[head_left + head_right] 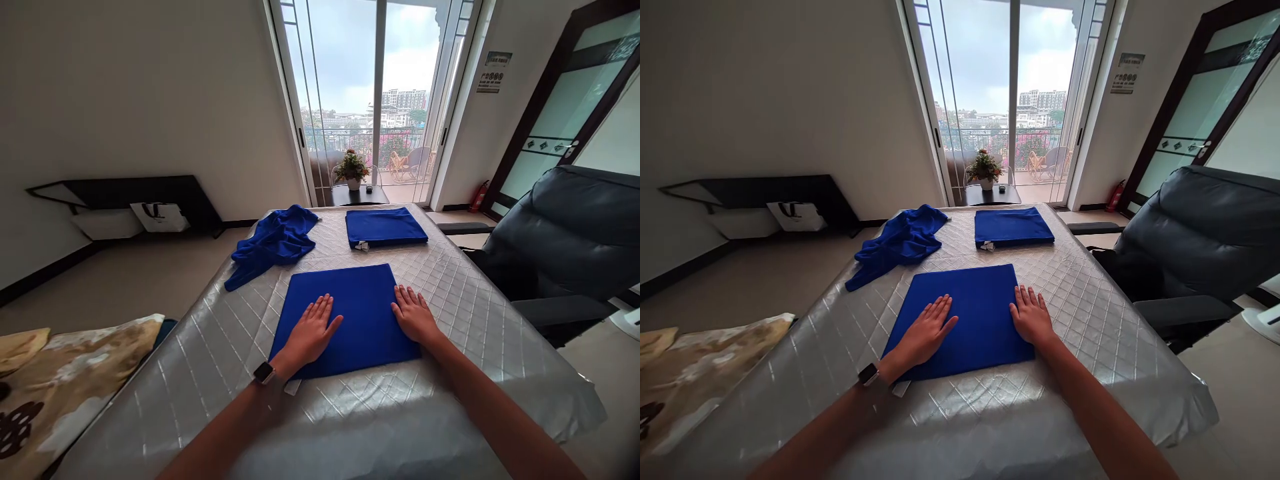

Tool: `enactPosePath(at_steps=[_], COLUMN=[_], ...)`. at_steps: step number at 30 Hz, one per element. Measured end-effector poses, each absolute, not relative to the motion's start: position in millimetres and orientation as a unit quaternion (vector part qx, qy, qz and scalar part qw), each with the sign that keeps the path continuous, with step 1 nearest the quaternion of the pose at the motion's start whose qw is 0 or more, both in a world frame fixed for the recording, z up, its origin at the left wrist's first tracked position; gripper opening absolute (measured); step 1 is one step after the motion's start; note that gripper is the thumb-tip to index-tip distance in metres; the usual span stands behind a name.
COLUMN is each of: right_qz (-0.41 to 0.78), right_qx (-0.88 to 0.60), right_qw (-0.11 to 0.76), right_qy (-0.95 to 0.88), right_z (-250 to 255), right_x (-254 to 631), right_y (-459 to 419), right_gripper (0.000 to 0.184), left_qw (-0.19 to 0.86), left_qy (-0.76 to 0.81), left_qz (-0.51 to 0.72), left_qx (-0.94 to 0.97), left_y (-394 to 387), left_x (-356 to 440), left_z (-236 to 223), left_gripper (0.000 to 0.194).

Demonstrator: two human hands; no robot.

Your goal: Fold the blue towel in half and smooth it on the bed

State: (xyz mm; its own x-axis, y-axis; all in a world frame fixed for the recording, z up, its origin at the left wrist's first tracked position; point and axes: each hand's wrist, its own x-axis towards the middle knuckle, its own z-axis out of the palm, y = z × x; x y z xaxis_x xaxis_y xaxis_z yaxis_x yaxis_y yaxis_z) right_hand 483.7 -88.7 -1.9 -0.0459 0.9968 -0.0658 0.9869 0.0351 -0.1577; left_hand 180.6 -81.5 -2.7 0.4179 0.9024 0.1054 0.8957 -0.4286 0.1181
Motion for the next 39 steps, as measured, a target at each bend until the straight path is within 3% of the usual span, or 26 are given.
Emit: enactPosePath(at_steps=[6, 20, 31, 39], right_qz=[0.077, 0.045, 0.102, 0.065], right_qx=[-0.694, -0.696, -0.688, -0.69], right_qw=[0.025, 0.016, -0.001, 0.033], right_qy=[-0.715, -0.716, -0.718, -0.72], right_z=[-6, -14, 2, -7], right_x=[485, 488, 488, 483], right_y=[-87, -86, -114, -140], right_gripper=[0.065, 0.064, 0.069, 0.066], left_qw=[0.005, 0.017, 0.011, 0.01], left_qy=[0.577, 0.585, 0.575, 0.582], left_qz=[0.083, 0.106, 0.109, 0.097], left_qx=[0.813, 0.804, 0.811, 0.807], left_y=[-94, -98, -98, -97], left_x=[130, 134, 130, 130], left_z=[-9, -9, -14, -13], left_gripper=[0.078, 0.081, 0.081, 0.082])
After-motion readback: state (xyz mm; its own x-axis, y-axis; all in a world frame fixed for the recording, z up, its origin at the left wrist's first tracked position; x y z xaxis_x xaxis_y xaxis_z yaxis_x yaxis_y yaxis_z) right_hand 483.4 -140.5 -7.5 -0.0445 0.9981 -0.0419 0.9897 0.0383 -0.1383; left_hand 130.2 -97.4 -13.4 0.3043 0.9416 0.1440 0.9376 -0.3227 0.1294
